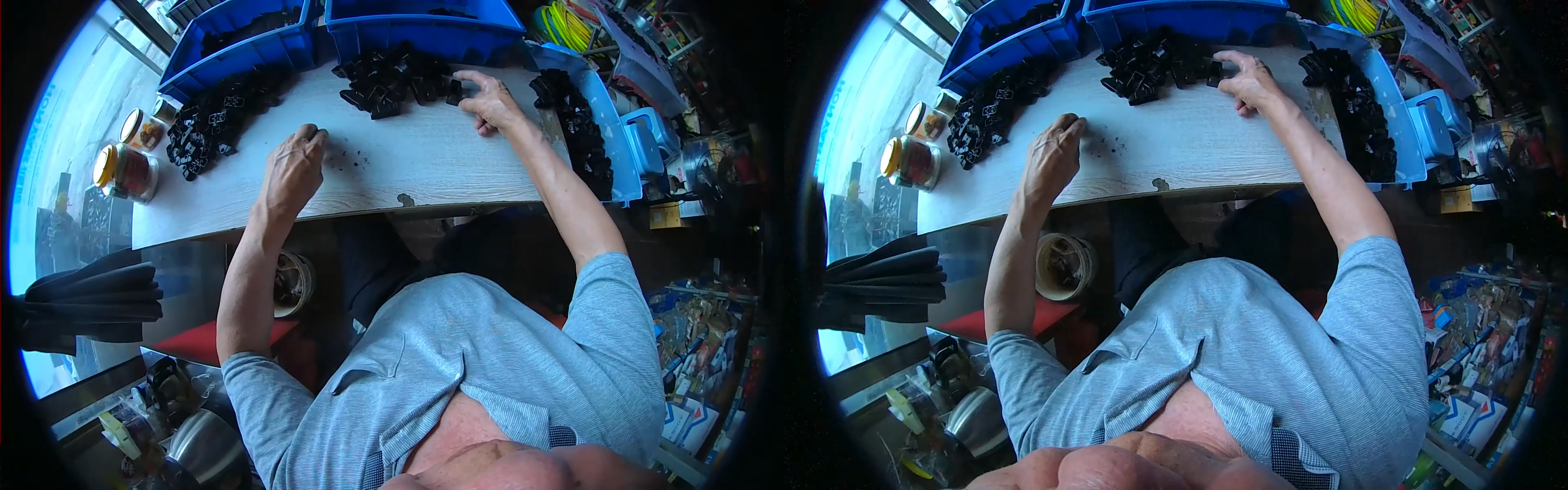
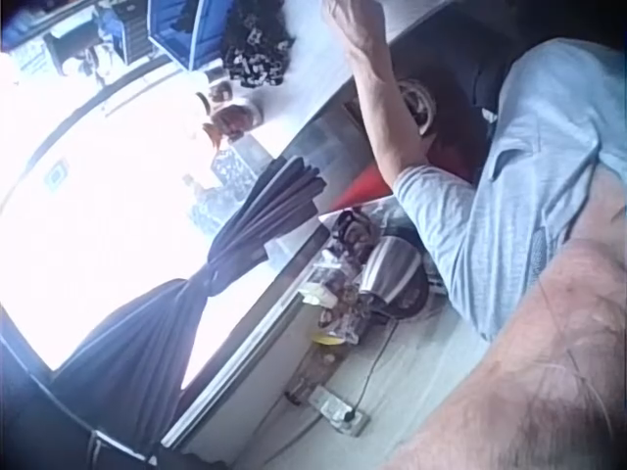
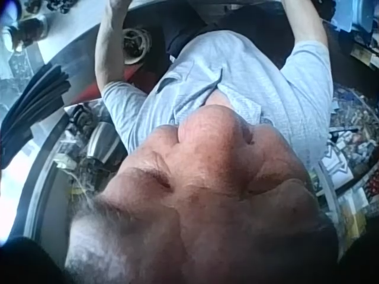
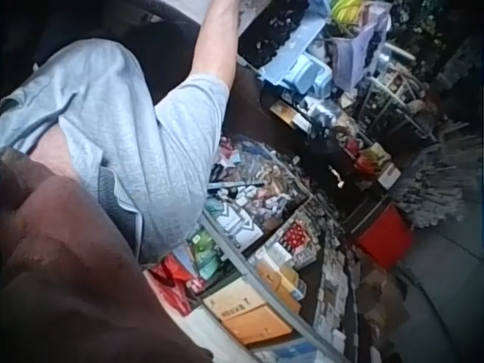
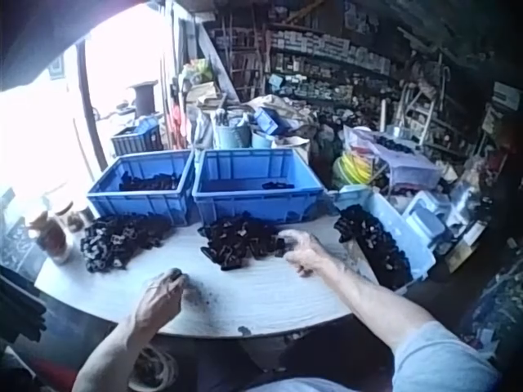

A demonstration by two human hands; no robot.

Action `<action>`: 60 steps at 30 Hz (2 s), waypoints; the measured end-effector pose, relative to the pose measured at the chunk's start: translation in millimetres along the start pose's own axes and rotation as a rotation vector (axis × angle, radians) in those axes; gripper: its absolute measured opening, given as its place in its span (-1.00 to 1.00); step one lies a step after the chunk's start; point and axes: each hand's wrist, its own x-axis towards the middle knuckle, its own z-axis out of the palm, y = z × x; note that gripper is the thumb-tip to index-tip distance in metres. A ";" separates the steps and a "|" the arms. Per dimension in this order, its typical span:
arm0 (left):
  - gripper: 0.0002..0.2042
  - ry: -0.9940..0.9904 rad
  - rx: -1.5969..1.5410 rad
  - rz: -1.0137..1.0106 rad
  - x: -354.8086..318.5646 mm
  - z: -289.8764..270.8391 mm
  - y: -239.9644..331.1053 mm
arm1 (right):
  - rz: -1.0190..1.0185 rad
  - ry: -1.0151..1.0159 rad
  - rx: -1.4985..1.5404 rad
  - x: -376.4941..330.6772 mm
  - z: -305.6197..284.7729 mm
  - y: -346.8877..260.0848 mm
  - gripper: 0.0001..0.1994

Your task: Assembling small black plastic components by hand at a workbench.

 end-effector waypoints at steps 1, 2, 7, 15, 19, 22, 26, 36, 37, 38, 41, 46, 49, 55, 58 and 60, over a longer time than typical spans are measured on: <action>-0.67 0.002 -0.001 0.000 0.3 -2.0 2.4 | 0.006 -0.023 -0.034 3.3 -0.5 1.5 -0.40; -0.68 -0.016 -0.004 0.021 0.2 -3.6 6.2 | 0.013 -0.046 -0.068 5.0 -0.6 3.1 -0.42; -0.71 -0.027 -0.032 0.020 -1.5 -1.3 6.1 | 0.022 0.021 -0.187 6.5 4.7 5.6 -0.46; -0.74 0.109 -0.065 0.021 -4.5 5.2 10.1 | 0.040 0.005 -0.076 -3.5 3.6 6.8 -0.48; -0.71 0.114 -0.087 0.033 -5.9 8.3 7.7 | 0.001 0.011 -0.090 -6.8 9.8 0.1 -0.50; -0.65 0.034 -0.074 -0.030 -3.8 10.2 12.0 | -0.001 -0.014 -0.147 -6.6 11.3 -2.3 -0.53; -0.68 0.131 -0.168 -0.022 -2.0 20.3 19.8 | -0.006 -0.009 -0.224 -4.4 10.4 4.7 -0.52; -0.72 0.366 -0.511 0.020 42.9 45.0 85.4 | 0.013 -0.245 -0.076 -38.3 33.3 -13.4 -0.69; -0.72 0.356 -0.495 0.054 46.9 47.9 86.5 | 0.002 -0.263 -0.074 -39.5 34.6 -14.0 -0.69; -0.71 0.309 -0.437 0.071 51.8 52.6 87.7 | -0.003 -0.241 -0.105 -40.0 34.5 -13.4 -0.69; -0.68 0.238 -0.424 0.143 64.6 48.0 94.0 | -0.021 -0.209 -0.118 -37.7 30.4 -6.1 -0.70; -0.67 0.181 -0.313 0.228 67.9 49.0 91.1 | -0.014 -0.212 -0.055 -36.4 32.7 -3.7 -0.73; -0.65 0.100 -0.280 0.230 57.9 47.2 92.1 | -0.018 -0.225 -0.045 -40.9 33.5 -8.4 -0.75; -0.55 0.074 -0.236 0.158 41.2 47.9 96.5 | -0.096 -0.250 -0.055 -42.6 34.0 -11.9 -0.71; -0.51 0.228 -0.316 0.147 36.6 48.0 92.9 | -0.084 -0.272 -0.091 -40.3 33.7 -11.6 -0.69; -0.48 0.439 -0.410 0.088 27.7 44.8 77.4 | -0.086 -0.279 -0.107 -39.9 34.4 -8.3 -0.69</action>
